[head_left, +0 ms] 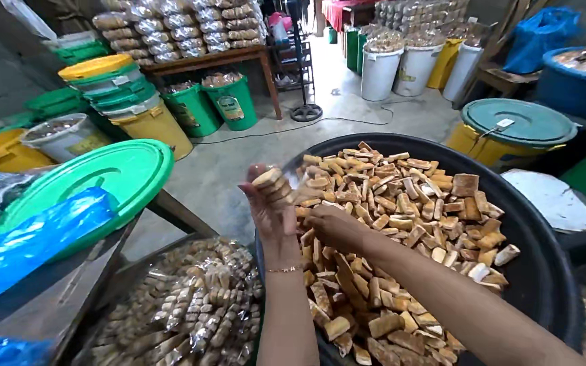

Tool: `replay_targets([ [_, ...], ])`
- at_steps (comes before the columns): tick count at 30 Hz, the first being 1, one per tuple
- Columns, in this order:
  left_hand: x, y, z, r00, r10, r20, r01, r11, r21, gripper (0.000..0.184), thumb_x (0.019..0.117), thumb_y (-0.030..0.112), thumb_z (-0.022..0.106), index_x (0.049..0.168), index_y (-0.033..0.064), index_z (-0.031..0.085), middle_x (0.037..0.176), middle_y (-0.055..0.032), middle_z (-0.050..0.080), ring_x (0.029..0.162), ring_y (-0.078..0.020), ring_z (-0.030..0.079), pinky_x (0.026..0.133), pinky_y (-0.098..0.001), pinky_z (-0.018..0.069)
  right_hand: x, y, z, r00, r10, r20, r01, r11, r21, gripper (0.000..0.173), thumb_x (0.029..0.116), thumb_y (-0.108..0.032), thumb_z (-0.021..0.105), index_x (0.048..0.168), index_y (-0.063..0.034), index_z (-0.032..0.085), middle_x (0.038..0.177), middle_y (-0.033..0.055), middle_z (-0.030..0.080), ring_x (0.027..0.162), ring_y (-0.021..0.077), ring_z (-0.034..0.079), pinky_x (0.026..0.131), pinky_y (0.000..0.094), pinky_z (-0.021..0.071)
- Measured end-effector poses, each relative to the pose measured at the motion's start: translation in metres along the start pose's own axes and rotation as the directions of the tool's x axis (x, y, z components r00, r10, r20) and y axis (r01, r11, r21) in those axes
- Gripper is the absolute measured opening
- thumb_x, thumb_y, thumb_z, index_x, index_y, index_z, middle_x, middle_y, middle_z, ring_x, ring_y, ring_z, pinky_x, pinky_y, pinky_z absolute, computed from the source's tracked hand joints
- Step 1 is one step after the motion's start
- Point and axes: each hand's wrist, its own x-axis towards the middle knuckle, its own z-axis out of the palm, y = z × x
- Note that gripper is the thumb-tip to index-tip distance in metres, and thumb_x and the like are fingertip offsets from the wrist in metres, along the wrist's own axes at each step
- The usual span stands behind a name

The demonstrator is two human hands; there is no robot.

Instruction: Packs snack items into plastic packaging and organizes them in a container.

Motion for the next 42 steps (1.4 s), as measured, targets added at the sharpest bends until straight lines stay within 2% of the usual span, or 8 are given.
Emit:
replay_targets([
  [7,-0.005,-0.01,-0.002,0.994,-0.089,0.055,0.085,0.994,0.073,0.023,0.1037,0.031,0.055,0.111,0.0145,0.07,0.098,0.0011,0.072,0.078,-0.0041,0.068,0.07,-0.0175,0.0576,-0.071,0.043,0.027,0.998,0.03,-0.048,-0.037,0.988,-0.153,0.052,0.1005,-0.028,0.063,0.151,-0.0217,0.052,0.153,0.014,0.052,0.141,0.0385,0.047,0.118,0.0625,0.0304],
  [14,-0.005,-0.005,0.007,0.998,-0.061,-0.011,0.062,0.986,0.153,0.022,0.1053,0.029,0.052,0.109,0.0152,0.07,0.103,0.001,0.073,0.085,-0.0059,0.07,0.073,-0.0199,0.0593,-0.113,0.018,-0.025,0.929,0.333,0.162,-0.314,0.94,-0.129,0.046,0.1052,-0.041,0.054,0.146,-0.0191,0.059,0.151,0.0176,0.053,0.147,0.0434,0.039,0.121,0.0688,0.016],
  [19,-0.003,-0.008,0.004,0.993,-0.114,-0.039,0.117,0.991,0.068,0.023,0.1041,0.028,0.054,0.104,0.0107,0.069,0.092,-0.0012,0.072,0.071,-0.0051,0.067,0.062,-0.0172,0.0568,-0.071,0.022,-0.058,0.888,0.452,0.089,-0.44,0.889,-0.128,0.037,0.1081,-0.02,0.049,0.138,-0.002,0.059,0.129,0.027,0.064,0.123,0.0456,0.059,0.108,0.0634,0.0402],
  [28,-0.006,-0.028,0.009,0.919,-0.215,-0.33,0.3,0.925,0.234,0.046,0.1119,0.034,0.019,0.103,0.0117,0.058,0.08,0.0005,0.069,0.07,-0.0084,0.07,0.063,-0.0236,0.0602,0.001,0.069,-0.024,0.881,0.469,0.057,-0.471,0.882,0.027,0.036,0.1049,-0.006,0.048,0.138,0.0001,0.059,0.137,0.0294,0.058,0.135,0.049,0.049,0.11,0.0634,0.0403],
  [32,-0.009,-0.047,0.007,0.846,-0.332,-0.417,0.46,0.851,0.254,0.045,0.1117,0.04,0.025,0.108,0.0108,0.06,0.079,0.0005,0.068,0.068,-0.0093,0.069,0.06,-0.0246,0.0597,-0.04,0.06,-0.03,0.919,0.394,-0.006,-0.393,0.918,0.044,0.031,0.1024,-0.009,0.054,0.131,0.0,0.062,0.13,0.0263,0.061,0.123,0.0435,0.06,0.103,0.0601,0.0471],
  [35,-0.016,-0.06,0.012,0.81,-0.36,-0.462,0.497,0.84,0.217,0.043,0.1117,0.038,0.029,0.11,0.0082,0.061,0.084,-0.0017,0.07,0.072,-0.0101,0.07,0.063,-0.026,0.0603,-0.087,0.035,-0.061,0.804,0.48,-0.352,-0.41,0.875,0.257,0.034,0.1018,-0.01,0.057,0.132,0.0053,0.058,0.122,0.0241,0.066,0.109,0.0344,0.067,0.097,0.0493,0.0536],
  [38,-0.03,-0.072,0.026,0.785,-0.407,-0.467,0.555,0.797,0.239,0.043,0.1114,0.039,0.03,0.115,0.0092,0.06,0.086,-0.001,0.07,0.074,-0.0096,0.07,0.065,-0.0252,0.0603,-0.133,0.007,-0.079,0.459,0.346,-0.818,-0.163,0.938,0.305,0.027,0.0953,-0.011,0.064,0.115,0.007,0.062,0.103,0.011,0.069,0.089,0.0081,0.069,0.081,0.0244,0.059],
  [42,-0.065,-0.085,0.055,0.746,-0.582,-0.323,0.659,0.716,0.233,0.044,0.1113,0.039,0.027,0.128,0.0093,0.056,0.096,-0.0035,0.073,0.081,-0.0119,0.072,0.07,-0.0279,0.0619,-0.164,-0.015,-0.073,0.279,0.049,-0.959,-0.072,0.997,0.03,0.017,0.0985,-0.023,0.068,0.106,-0.0087,0.063,0.112,0.0028,0.07,0.112,0.0068,0.064,0.097,0.0243,0.0535],
])
